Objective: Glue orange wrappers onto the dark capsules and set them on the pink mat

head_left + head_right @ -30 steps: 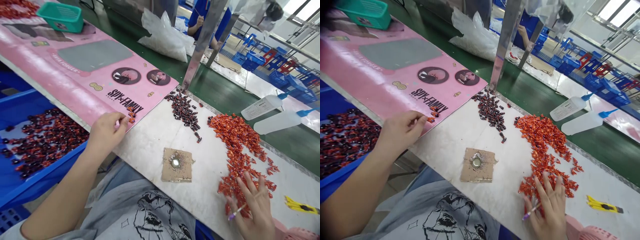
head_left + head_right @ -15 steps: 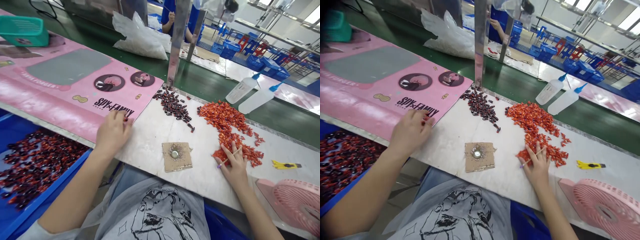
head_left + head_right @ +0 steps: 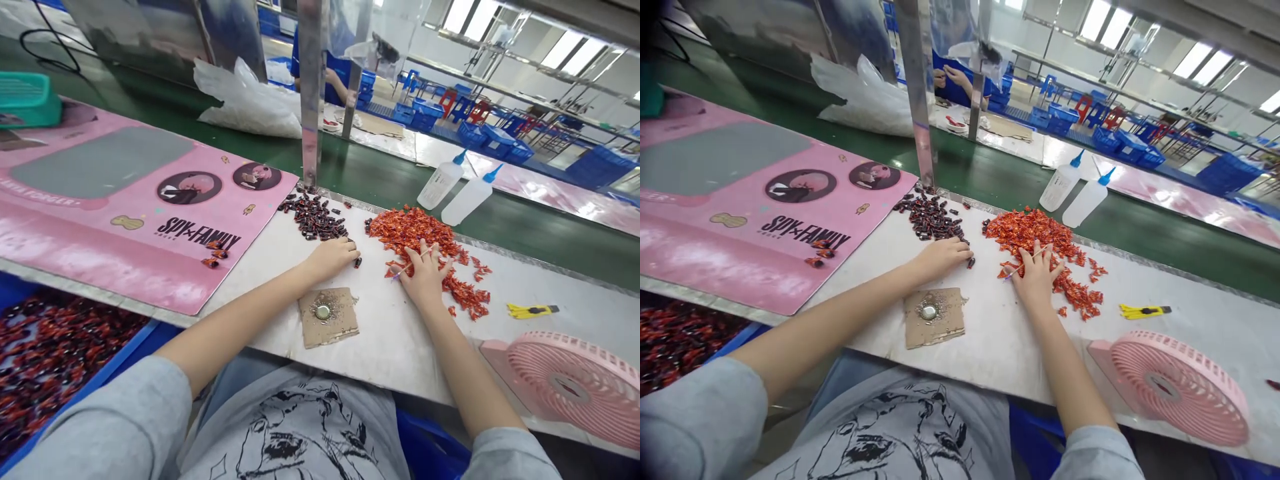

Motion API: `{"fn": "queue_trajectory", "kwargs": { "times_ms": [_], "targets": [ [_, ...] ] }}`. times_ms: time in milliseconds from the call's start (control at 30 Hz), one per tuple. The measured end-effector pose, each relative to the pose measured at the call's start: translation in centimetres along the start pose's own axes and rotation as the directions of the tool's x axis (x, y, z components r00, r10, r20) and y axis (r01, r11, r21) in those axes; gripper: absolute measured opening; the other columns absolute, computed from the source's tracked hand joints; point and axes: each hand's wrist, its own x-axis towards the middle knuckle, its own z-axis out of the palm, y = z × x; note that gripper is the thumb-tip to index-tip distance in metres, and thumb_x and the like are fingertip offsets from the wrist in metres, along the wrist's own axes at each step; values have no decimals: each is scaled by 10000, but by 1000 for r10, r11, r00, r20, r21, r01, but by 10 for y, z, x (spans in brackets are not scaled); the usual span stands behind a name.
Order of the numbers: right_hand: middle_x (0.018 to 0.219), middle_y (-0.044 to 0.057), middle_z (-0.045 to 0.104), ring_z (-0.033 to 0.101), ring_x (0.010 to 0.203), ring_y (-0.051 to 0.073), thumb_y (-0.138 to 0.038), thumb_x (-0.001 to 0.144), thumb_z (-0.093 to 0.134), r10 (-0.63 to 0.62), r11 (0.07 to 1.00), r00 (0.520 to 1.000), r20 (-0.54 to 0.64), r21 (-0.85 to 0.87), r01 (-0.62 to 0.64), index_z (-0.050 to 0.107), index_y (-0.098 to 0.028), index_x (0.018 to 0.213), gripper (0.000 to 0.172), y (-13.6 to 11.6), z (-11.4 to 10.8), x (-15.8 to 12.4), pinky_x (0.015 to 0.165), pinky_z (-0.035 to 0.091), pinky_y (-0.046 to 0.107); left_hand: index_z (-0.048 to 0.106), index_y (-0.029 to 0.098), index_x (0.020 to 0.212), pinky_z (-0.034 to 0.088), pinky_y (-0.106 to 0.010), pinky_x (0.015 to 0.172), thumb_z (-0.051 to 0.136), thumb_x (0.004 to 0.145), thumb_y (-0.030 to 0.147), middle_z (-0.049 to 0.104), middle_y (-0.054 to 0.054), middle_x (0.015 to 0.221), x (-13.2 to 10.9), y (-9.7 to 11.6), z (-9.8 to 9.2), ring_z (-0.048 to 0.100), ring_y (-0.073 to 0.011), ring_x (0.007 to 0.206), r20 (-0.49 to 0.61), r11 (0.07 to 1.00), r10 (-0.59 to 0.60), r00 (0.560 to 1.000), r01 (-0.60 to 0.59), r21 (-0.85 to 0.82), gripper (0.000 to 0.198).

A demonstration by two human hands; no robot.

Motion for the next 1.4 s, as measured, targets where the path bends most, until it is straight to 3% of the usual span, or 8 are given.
{"fn": "queue_trajectory", "kwargs": {
  "times_ms": [133,300,400,500,700,900,1200,1400],
  "targets": [
    [1464,190,556,365,1455,406,-525,922,528,11,986,995,-102,169,6,659,-198,1229,468,-13,-11,9,1125,108,741,753,151,900,548,-343,836,549,852,27,751,-137,981,-1,-1,3,674,-246,949,-100,993,-49,994,38,-110,243],
    [1032,112,735,694,979,246,-639,995,169,-63,765,989,-133,631,134,669,-208,1182,686,-50,-27,-5,1000,448,532,761,196,1006,566,-346,835,511,927,206,724,-119,1078,-54,-3,-4,691,-226,942,-304,925,-264,915,150,-350,262],
    [940,85,732,685,881,195,-704,966,242,-182,564,983,-35,815,133,723,-199,960,697,-76,-27,-21,837,545,370,795,227,793,575,-325,741,811,712,352,746,-71,890,-95,2,-5,689,-220,817,-234,461,-630,741,114,-880,150],
    [821,69,741,689,752,171,-749,924,329,-273,421,953,129,907,-2,717,-187,800,694,-92,-22,-35,713,569,316,797,235,662,567,-284,679,945,491,348,738,-45,789,-124,15,-1,672,-187,761,-47,81,-801,597,31,-996,253],
    [719,68,765,729,700,193,-720,855,540,-400,399,842,362,896,-195,751,-187,770,579,-94,-12,-50,664,593,315,823,232,713,561,-264,611,954,497,429,723,-35,758,-145,41,11,692,-163,675,73,-121,-870,487,-69,-990,320],
    [798,60,771,707,737,184,-515,814,711,-382,503,834,399,846,-175,734,-181,796,335,-97,-11,-50,704,582,306,830,229,891,521,-276,662,914,615,421,664,2,710,-152,52,18,607,-109,614,19,-95,-872,489,-131,-987,347],
    [690,36,711,642,623,157,-401,897,597,-412,599,846,339,800,-29,658,-183,686,309,-103,-10,-54,599,507,262,829,265,915,542,-256,587,897,661,380,679,-16,819,-158,59,15,639,-114,619,43,-112,-823,566,-88,-990,287],
    [662,56,744,659,594,169,-498,853,642,-322,595,829,458,779,-199,675,-183,665,369,-107,-8,-55,556,496,263,835,259,822,583,-264,658,923,613,381,725,-24,813,-161,62,9,682,-142,680,79,-126,-826,558,-46,-991,258]
  ]
}}
